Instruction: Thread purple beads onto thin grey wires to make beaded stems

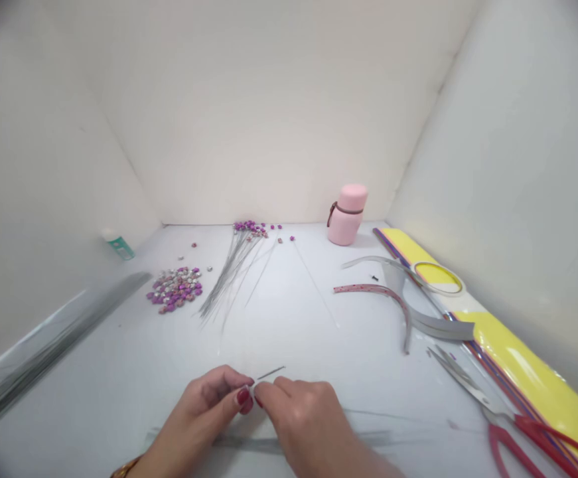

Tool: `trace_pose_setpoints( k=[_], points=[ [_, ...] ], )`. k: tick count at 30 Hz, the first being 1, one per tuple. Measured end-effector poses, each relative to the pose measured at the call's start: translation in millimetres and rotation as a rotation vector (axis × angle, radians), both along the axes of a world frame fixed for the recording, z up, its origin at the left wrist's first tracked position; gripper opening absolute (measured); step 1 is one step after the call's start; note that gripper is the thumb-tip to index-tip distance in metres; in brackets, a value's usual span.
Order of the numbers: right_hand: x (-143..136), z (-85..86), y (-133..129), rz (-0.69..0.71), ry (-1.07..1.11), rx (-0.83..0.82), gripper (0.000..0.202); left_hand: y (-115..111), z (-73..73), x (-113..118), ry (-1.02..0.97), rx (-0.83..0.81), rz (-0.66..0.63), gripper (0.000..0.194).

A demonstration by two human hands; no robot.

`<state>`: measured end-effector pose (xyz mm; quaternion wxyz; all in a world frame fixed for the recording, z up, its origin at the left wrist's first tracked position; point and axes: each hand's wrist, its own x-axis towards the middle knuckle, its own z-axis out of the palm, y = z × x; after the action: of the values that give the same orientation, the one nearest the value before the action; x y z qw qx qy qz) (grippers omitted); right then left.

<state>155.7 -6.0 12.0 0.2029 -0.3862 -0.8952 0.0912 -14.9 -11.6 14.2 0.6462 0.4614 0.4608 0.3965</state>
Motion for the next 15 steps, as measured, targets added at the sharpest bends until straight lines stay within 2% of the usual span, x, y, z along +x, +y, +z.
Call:
trace_pose_setpoints(
  k=[3,7,8,11,13,15],
  points=[
    [8.2,5.3,9.9,-0.067,-0.003,0.054,0.025,10.1,-1.5,-12.5,0.046,0.013,0.162,0.018],
    [27.9,15.7,26.5,-0.184,-0.025,0.082,0.026,30.6,-4.1,-45.0,0.029,0.101,0.568,0.019],
    [32.4,16.9,30.0,-0.207,-0.02,0.071,0.026,34.9,-3.8,-52.2,0.006,0.124,0.627,0.019],
    [43.0,14.6,38.9,-0.261,0.038,0.075,0.024,41.1,-0.2,-63.0,-0.026,0.131,0.619,0.031],
    [49.8,9.0,45.3,-0.34,0.062,0.114,0.022,39.9,2.5,-61.3,0.005,0.125,0.571,0.044],
    [57.9,2.5,53.1,-0.446,0.042,0.152,0.02,36.1,4.0,-55.9,0.087,0.143,0.523,0.047]
  ],
)
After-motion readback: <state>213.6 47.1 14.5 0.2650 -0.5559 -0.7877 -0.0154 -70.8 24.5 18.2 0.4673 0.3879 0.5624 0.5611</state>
